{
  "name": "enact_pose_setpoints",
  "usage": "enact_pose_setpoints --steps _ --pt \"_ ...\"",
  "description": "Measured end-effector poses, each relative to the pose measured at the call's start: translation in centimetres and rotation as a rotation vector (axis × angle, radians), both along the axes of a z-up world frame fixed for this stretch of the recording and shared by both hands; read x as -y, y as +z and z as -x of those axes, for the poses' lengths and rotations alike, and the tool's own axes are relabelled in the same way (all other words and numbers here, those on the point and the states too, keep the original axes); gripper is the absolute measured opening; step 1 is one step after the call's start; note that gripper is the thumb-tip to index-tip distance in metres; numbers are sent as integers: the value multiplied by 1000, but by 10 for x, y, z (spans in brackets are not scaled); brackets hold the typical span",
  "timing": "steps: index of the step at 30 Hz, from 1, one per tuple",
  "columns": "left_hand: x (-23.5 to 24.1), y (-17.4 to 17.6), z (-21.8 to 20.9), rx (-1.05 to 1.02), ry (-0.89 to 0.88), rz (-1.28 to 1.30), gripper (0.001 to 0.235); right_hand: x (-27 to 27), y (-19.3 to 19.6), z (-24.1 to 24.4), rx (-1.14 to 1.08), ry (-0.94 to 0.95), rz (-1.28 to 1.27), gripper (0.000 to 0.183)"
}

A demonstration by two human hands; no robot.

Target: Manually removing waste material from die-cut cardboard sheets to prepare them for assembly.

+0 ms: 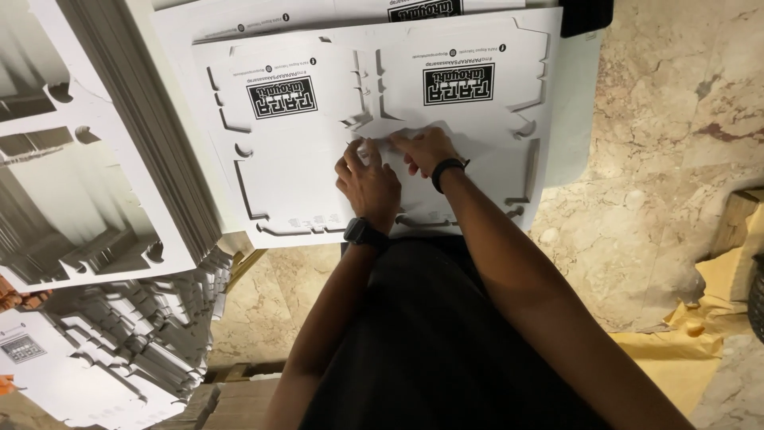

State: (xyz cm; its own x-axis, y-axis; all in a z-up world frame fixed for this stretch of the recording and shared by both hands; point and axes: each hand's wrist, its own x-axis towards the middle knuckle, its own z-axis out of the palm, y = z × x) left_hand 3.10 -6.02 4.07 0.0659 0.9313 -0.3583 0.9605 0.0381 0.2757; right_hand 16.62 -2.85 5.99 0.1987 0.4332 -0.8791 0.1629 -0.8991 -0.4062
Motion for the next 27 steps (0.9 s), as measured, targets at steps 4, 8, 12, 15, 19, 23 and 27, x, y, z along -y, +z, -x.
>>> enact_pose_setpoints --steps 4,8,12,15,19,23,27 --pt "-13 -27 5 169 79 -64 33 6 -31 -2 -11 -4 -3 41" --pt "-36 -65 17 320 330 220 24 2 -26 -3 -18 -55 -5 35" --pt "-46 -82 21 262 294 302 22 0 -17 -1 -2 -60 21 35" --pt "-43 -106 22 211 307 294 22 5 -27 -2 36 -15 34 40" --pt "-31 -60 -4 94 149 217 16 -2 -14 3 84 -1 56 41" --pt "-25 -72 3 166 89 62 13 2 -20 2 100 13 58 33" --pt "-19 -78 2 73 154 -82 17 -4 -7 -1 84 64 46 41"
